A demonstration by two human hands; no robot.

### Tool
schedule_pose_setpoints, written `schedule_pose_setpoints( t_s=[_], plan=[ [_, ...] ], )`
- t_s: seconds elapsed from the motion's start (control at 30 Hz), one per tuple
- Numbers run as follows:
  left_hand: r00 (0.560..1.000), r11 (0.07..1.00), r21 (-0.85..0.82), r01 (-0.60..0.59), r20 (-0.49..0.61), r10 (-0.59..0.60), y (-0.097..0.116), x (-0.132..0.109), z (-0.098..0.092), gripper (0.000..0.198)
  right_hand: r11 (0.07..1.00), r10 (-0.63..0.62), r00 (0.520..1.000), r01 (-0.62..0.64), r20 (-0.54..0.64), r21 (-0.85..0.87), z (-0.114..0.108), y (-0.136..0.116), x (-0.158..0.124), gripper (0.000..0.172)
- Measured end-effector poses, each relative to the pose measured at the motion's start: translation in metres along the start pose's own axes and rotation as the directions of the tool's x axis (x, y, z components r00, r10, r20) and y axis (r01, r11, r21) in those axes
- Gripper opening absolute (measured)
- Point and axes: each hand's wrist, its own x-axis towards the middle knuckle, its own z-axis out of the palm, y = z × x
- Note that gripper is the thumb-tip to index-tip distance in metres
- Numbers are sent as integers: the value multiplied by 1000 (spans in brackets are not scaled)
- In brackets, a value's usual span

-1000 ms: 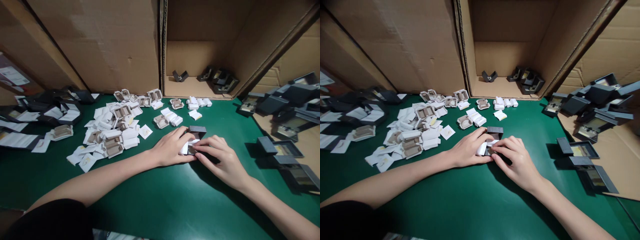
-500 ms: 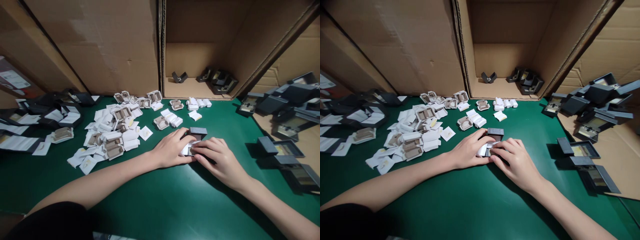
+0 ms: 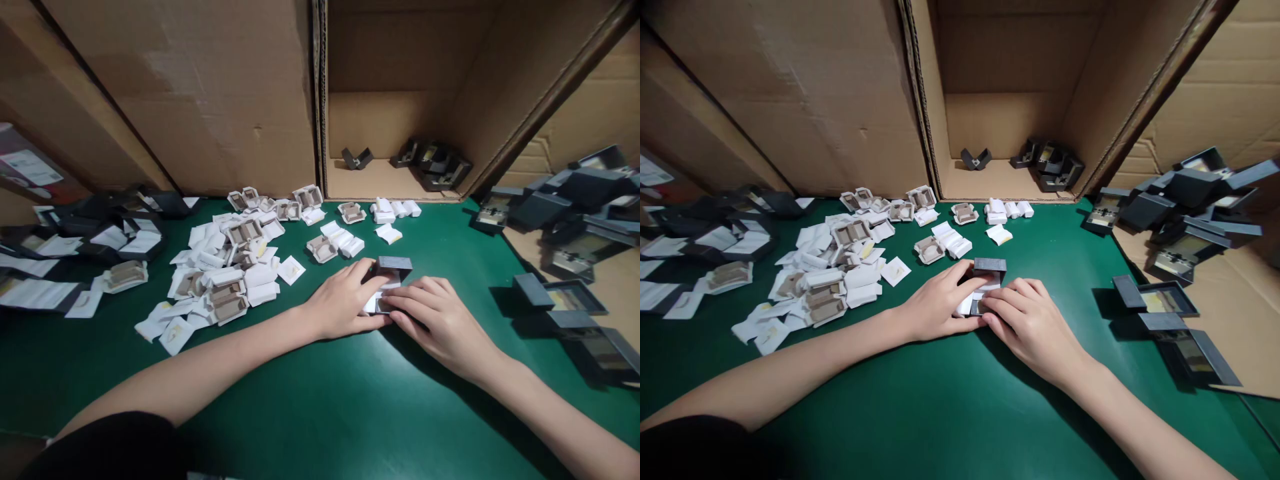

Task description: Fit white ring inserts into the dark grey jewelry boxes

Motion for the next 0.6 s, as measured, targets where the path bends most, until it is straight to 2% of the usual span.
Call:
schedule_pose_setpoints(
  t_s=[0.27,0.43,0.6],
  plan=[
    [1000,999,30,-11,-8,11,-3,-1,1,58,999,-41,998,40,-50,-11,1,1,-1,26],
    [1000,1000,15,-5,-11,5,-4,-1,1,56,1000,-20,1000,20,-14,-2,3,1,-1,28],
    [998,999,32,32,-61,-30,-6,0,-3,54,999,-13,1000,13,5,45,5,7,-1,31]
  ],
)
